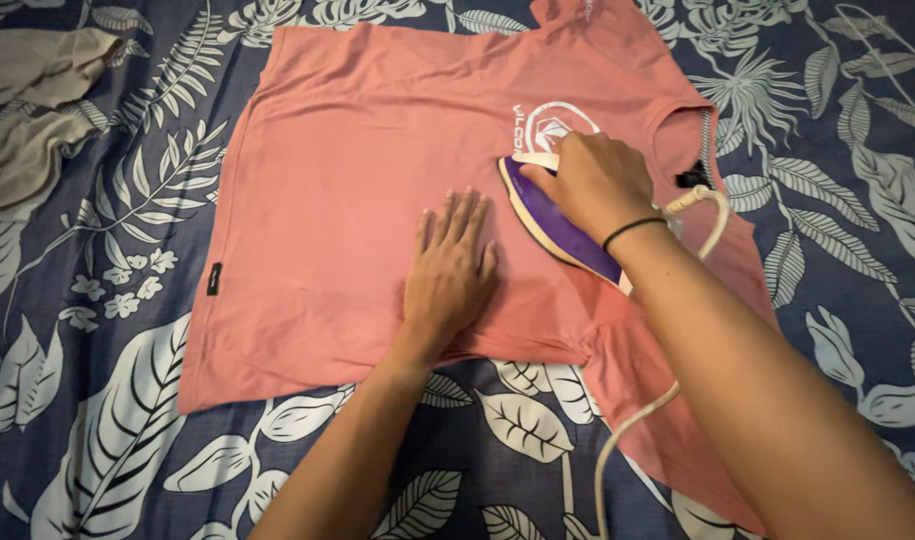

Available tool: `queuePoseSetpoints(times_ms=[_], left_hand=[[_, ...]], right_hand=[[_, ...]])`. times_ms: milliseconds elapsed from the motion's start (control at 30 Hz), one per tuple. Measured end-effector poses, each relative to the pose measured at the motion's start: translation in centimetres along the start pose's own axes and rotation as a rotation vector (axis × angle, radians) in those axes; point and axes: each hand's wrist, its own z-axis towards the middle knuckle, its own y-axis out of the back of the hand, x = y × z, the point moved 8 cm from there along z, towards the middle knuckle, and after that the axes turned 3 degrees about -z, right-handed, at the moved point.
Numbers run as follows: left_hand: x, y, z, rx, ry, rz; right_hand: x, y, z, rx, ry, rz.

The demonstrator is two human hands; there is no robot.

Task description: The person irons a pink t-shirt laid flat on a patterned bedsheet. They use a purple and white iron, moving it back and forth across the shirt while smoothing the fabric with their left hand. The shirt is adjusted and repositioned several times during the process.

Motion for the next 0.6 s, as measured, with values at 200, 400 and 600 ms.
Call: queuePoseSetpoints(times_ms=[200, 400, 600], left_hand=[[0.5, -0.7, 0.4, 0.013, -0.005, -0.007], [2.1, -3.3, 2.9, 0.085, 0.02, -0.003], [2.7, -4.2, 4.3, 0.037, 0.02, 0.037]], right_hand=[[-0.9, -0.4, -1.6, 0.266, -0.009, 0.047], [-1.9, 0.8, -5.8, 0.539, -0.022, 0.134], [0.1, 3.5, -7.3, 0.215, 0.082, 0.106]])
